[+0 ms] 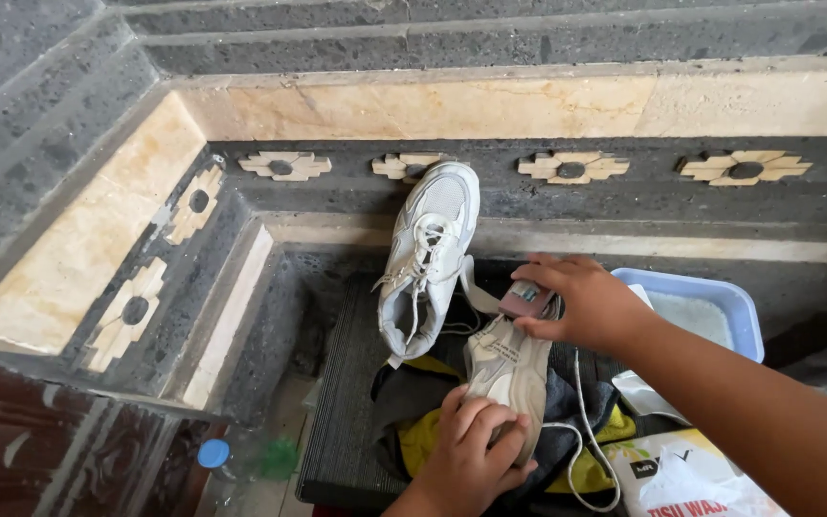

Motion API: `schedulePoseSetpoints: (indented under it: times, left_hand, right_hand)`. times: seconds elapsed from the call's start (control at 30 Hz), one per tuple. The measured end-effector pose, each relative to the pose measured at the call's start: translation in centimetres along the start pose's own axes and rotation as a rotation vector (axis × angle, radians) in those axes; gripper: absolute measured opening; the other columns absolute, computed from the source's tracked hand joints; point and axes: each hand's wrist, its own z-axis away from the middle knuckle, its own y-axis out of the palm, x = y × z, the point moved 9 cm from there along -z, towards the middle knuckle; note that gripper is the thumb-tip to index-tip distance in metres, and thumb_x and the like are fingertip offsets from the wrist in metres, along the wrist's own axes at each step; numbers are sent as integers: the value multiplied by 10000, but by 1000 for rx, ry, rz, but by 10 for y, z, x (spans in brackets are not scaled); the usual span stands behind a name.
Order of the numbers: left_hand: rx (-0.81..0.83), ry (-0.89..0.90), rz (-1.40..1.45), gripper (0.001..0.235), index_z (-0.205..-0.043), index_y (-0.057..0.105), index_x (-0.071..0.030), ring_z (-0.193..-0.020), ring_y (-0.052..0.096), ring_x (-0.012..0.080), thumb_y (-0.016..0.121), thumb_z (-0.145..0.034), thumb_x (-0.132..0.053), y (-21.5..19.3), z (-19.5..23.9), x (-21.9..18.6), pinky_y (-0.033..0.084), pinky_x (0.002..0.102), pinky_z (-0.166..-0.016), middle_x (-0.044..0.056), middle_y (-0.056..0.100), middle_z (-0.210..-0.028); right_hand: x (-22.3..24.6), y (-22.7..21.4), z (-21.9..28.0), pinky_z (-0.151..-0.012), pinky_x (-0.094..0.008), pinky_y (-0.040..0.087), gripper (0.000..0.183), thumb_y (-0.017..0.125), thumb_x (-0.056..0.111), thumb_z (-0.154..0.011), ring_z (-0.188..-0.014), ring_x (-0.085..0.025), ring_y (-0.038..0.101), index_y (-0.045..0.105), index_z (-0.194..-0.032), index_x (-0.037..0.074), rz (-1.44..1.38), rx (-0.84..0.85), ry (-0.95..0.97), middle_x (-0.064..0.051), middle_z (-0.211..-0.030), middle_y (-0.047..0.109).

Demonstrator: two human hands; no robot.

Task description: Cleaning the uppers and midsoles of white sneakers using a small brush and cleaning solution.

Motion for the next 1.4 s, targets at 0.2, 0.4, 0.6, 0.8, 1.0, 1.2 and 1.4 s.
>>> schedulePoseSetpoints:
  times: [0.2,0.4,0.6,0.8,1.0,1.2,1.4]
  left_hand:
    - [21,86,-2,563,-1260,654,-86,-1180,507,340,724,-924,-533,3,0,6,429,589,-1093,138,545,-1191]
    - [-124,-430,110,1245,-1530,321,-29,-1420,382,407,831,-635,-729,-7,15,46,406,579,-1138,211,399,-1494]
    - [68,-975,346,1111,-1251,524,-159,-1130,659,220,948,-393,-723,38,55,77,520,380,-881,27,662,-1184]
    - [95,-983,275,789,-1036,626,-205,-844,708,177,979,-433,-573,25,31,76,518,332,-724,-5,727,-901]
    - [7,-829,449,407,-827,674,-137,-604,495,81,937,-716,-427,-21,-42,58,454,294,-555,-35,618,-640]
    - [-344,-1623,1195,420,-1188,664,73,-991,689,318,614,-952,-271,-14,-65,36,649,456,-696,222,694,-1075]
    - [-502,-1470,1557,484,-1233,673,8,-980,650,304,563,-935,-357,0,-96,29,535,437,-799,233,720,-1103]
  right_hand:
    - [-15,-1,16,-1080,-510,439,698,780,560,-769,-1420,-309,421,579,-1400,339,3,-183,-55,26,-1593,457]
    - [-6,-6,37,-1053,-603,418,645,796,475,-776,-1419,-433,381,581,-1354,287,-36,-245,-146,-39,-1617,418]
    - [46,3,99,-846,-627,605,630,625,613,-844,-1275,-437,477,526,-1359,265,323,-398,-437,-76,-1427,521]
    - [77,7,159,-972,-659,443,589,462,603,-994,-1209,-578,494,606,-1249,92,36,-441,-855,-293,-1428,520]
    - [60,-59,161,-1033,-594,474,654,606,582,-891,-1267,-447,516,583,-1298,72,-22,-682,-597,-237,-1545,473]
    - [64,-119,180,-1110,-641,415,728,635,595,-887,-1341,-524,465,476,-1433,139,56,-947,-476,-302,-1657,304]
    - [95,-145,155,-1087,-695,408,647,673,588,-886,-1376,-603,403,560,-1387,195,238,-918,-395,-408,-1567,301]
